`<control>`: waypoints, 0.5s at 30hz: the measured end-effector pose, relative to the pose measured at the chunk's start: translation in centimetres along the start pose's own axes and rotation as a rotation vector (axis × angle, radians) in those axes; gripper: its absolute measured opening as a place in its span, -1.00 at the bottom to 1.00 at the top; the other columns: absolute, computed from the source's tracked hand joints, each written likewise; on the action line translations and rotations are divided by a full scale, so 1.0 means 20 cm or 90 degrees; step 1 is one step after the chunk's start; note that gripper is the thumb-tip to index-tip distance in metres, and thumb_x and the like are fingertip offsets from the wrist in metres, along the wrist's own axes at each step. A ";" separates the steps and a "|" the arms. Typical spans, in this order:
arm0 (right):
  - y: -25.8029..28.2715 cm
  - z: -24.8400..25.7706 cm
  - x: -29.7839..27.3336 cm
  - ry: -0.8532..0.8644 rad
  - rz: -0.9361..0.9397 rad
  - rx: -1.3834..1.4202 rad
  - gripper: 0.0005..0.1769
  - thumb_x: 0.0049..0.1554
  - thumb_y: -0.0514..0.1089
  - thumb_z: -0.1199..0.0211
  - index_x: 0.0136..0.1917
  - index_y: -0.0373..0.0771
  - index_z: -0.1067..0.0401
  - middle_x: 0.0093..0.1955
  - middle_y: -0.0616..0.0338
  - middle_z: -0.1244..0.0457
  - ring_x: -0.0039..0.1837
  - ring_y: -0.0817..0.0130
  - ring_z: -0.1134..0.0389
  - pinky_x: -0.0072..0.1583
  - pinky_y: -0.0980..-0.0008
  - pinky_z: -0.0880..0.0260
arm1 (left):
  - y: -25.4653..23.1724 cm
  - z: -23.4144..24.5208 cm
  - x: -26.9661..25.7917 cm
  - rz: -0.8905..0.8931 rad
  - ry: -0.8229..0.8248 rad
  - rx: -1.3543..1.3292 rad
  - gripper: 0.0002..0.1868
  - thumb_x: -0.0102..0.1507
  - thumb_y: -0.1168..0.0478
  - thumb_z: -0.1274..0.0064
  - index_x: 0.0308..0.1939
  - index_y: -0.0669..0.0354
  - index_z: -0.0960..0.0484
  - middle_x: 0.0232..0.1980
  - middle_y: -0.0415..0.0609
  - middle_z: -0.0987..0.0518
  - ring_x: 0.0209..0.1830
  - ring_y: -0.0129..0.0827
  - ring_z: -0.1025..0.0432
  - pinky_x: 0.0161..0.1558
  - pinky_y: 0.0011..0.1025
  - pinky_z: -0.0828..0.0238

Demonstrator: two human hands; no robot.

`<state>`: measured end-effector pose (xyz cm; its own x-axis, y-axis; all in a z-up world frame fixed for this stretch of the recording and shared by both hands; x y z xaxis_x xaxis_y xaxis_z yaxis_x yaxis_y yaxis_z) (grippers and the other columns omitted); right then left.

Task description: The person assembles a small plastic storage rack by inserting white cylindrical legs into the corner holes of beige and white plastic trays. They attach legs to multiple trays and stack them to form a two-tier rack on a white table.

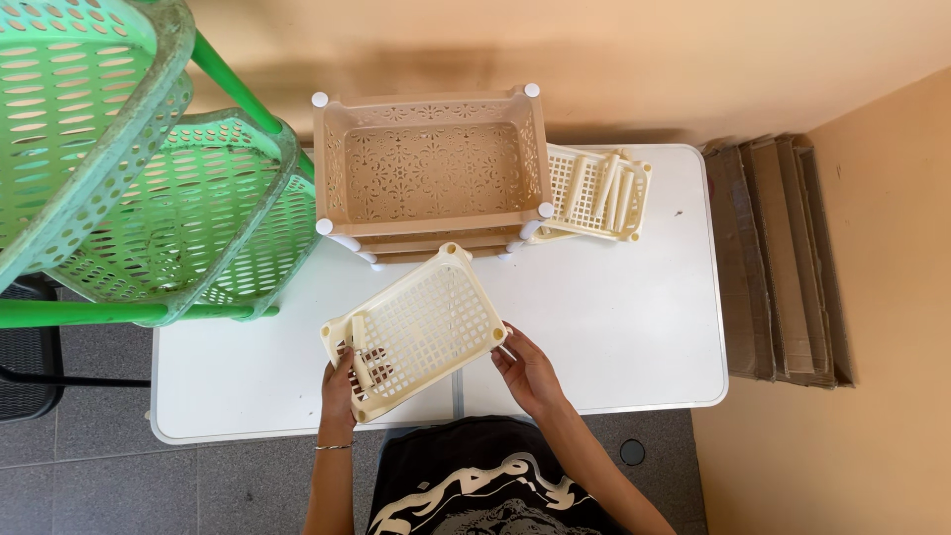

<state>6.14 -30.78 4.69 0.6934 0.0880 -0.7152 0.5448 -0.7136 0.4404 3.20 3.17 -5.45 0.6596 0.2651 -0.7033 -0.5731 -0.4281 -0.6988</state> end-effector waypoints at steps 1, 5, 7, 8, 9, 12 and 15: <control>-0.01 0.01 0.01 -0.002 -0.007 0.004 -0.49 0.26 -0.18 -0.12 0.43 -0.46 -0.27 0.16 0.05 -0.27 0.12 0.41 -0.32 0.15 0.45 -0.44 | 0.01 0.00 0.00 0.004 -0.004 0.001 -0.42 0.38 -0.03 0.05 0.31 0.36 -0.44 0.02 0.11 -0.58 -0.06 -0.31 -0.52 -0.13 -0.42 -0.55; -0.05 0.08 0.03 -0.043 -0.026 0.051 -0.55 0.28 -0.18 -0.12 0.36 -0.46 -0.30 0.11 0.05 -0.26 0.11 0.42 -0.31 0.19 0.48 -0.47 | 0.04 0.01 0.02 0.010 -0.012 0.010 -0.42 0.38 -0.03 0.05 0.31 0.35 -0.43 0.03 0.09 -0.59 -0.04 -0.31 -0.53 -0.12 -0.42 -0.56; -0.07 0.10 0.04 -0.069 -0.054 0.119 -0.60 0.32 -0.19 -0.15 0.33 -0.49 -0.28 0.09 0.04 -0.23 0.10 0.42 -0.28 0.22 0.49 -0.46 | 0.05 0.02 0.03 0.007 -0.013 0.018 -0.42 0.38 -0.04 0.05 0.31 0.34 -0.43 0.03 0.09 -0.59 -0.04 -0.31 -0.52 -0.11 -0.41 -0.56; -0.07 0.09 0.04 -0.065 -0.053 0.112 -0.59 0.30 -0.18 -0.14 0.33 -0.48 -0.30 0.09 0.05 -0.23 0.10 0.43 -0.29 0.21 0.50 -0.47 | 0.05 0.02 0.03 0.005 -0.014 0.022 -0.41 0.38 -0.05 0.05 0.31 0.34 -0.44 0.04 0.08 -0.59 -0.04 -0.31 -0.52 -0.11 -0.40 -0.55; -0.06 0.09 0.03 -0.061 -0.051 0.105 -0.58 0.29 -0.17 -0.14 0.33 -0.47 -0.32 0.08 0.06 -0.24 0.09 0.44 -0.30 0.20 0.51 -0.47 | 0.06 0.03 0.03 0.003 -0.014 0.026 -0.41 0.38 -0.06 0.05 0.32 0.33 -0.44 0.04 0.08 -0.59 -0.04 -0.31 -0.52 -0.11 -0.40 -0.55; -0.02 0.05 0.01 -0.034 -0.034 0.091 -0.57 0.27 -0.15 -0.14 0.32 -0.46 -0.34 0.08 0.05 -0.23 0.09 0.45 -0.31 0.19 0.52 -0.48 | 0.08 0.04 0.03 0.004 -0.035 0.051 -0.39 0.36 -0.09 0.04 0.33 0.31 -0.42 0.06 0.06 -0.59 -0.02 -0.33 -0.52 -0.07 -0.40 -0.55; 0.01 0.01 -0.01 -0.016 -0.019 0.058 -0.55 0.28 -0.09 -0.15 0.31 -0.46 -0.32 0.10 0.03 -0.23 0.10 0.41 -0.30 0.18 0.47 -0.47 | 0.09 0.06 0.03 0.006 -0.056 0.084 -0.38 0.39 -0.10 0.06 0.32 0.34 -0.43 0.06 0.09 -0.60 0.00 -0.33 -0.53 -0.04 -0.40 -0.56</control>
<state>6.12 -31.07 4.86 0.6650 0.0934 -0.7409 0.5185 -0.7717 0.3681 1.95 3.55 -7.36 0.6121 0.3390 -0.7145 -0.6417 -0.3151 -0.6992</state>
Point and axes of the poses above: each hand's wrist, its own x-axis towards the middle knuckle, its own z-axis out of the back of the hand, y = z × x, the point moved 7 cm from there along x, towards the middle knuckle
